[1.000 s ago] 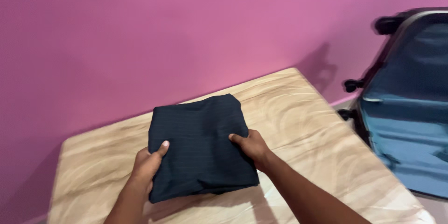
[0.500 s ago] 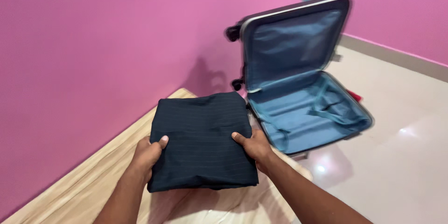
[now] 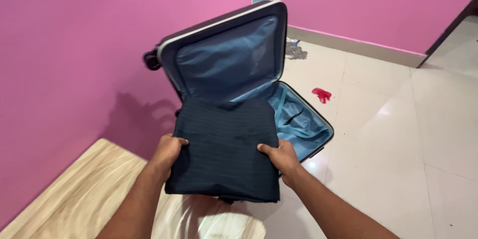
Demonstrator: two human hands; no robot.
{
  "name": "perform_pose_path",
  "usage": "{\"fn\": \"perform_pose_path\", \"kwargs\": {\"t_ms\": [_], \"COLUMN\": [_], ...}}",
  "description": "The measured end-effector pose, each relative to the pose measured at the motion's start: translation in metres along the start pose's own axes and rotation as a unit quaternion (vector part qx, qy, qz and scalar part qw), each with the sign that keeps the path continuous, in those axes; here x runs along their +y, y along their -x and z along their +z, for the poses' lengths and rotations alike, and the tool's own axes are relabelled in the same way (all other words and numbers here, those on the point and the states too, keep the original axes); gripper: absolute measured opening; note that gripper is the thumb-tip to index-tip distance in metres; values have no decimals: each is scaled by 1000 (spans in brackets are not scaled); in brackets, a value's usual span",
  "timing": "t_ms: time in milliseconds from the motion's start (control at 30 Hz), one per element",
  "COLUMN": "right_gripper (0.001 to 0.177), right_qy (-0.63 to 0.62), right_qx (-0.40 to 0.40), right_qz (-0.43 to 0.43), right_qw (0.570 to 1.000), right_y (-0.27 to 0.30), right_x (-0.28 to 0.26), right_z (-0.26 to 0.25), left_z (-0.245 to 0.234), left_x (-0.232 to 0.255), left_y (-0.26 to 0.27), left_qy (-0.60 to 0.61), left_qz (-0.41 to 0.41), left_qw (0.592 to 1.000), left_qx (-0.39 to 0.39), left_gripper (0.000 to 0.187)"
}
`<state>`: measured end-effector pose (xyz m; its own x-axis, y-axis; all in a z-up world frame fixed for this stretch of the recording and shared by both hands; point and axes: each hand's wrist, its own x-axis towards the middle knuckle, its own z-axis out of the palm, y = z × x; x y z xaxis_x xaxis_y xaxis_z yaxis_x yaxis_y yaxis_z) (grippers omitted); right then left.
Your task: The person takes a pair of trousers from a laundry basket, spreads them out on a table to align the legs, and folds them into a compact square before placing them inside a suitcase.
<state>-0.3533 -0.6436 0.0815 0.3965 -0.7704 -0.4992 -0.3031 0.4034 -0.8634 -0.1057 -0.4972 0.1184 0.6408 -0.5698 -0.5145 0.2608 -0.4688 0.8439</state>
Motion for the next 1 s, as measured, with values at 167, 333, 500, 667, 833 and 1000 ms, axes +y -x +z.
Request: {"fn": "perform_pose_path", "kwargs": {"t_ms": [167, 333, 500, 667, 833, 1000], "right_gripper": [36, 38, 35, 34, 36, 36], "right_qy": [13, 15, -40, -36, -37, 139], "right_qx": [-17, -20, -17, 11, -13, -36], "right_qz": [-23, 40, 130, 148, 173, 216], "right_qw": [1000, 999, 991, 988, 984, 966], "right_y": [-73, -117, -158, -190, -198, -195], "right_x": [15, 25, 62, 121, 142, 117], "right_z": [-49, -73, -73, -41, -8, 5], "left_z": [66, 111, 144, 177, 201, 217], "left_x": [12, 3, -12, -18, -36, -56], "left_y": [-59, -113, -173, -222, -245, -255], "left_qy": [-50, -113, -227, -424, -516, -561], "left_qz": [-11, 19, 95, 111, 102, 86], "left_qw": [999, 993, 967, 892, 848, 823], "left_qx": [7, 15, 60, 112, 61, -8], "left_gripper": [38, 48, 49, 52, 45, 32]}}
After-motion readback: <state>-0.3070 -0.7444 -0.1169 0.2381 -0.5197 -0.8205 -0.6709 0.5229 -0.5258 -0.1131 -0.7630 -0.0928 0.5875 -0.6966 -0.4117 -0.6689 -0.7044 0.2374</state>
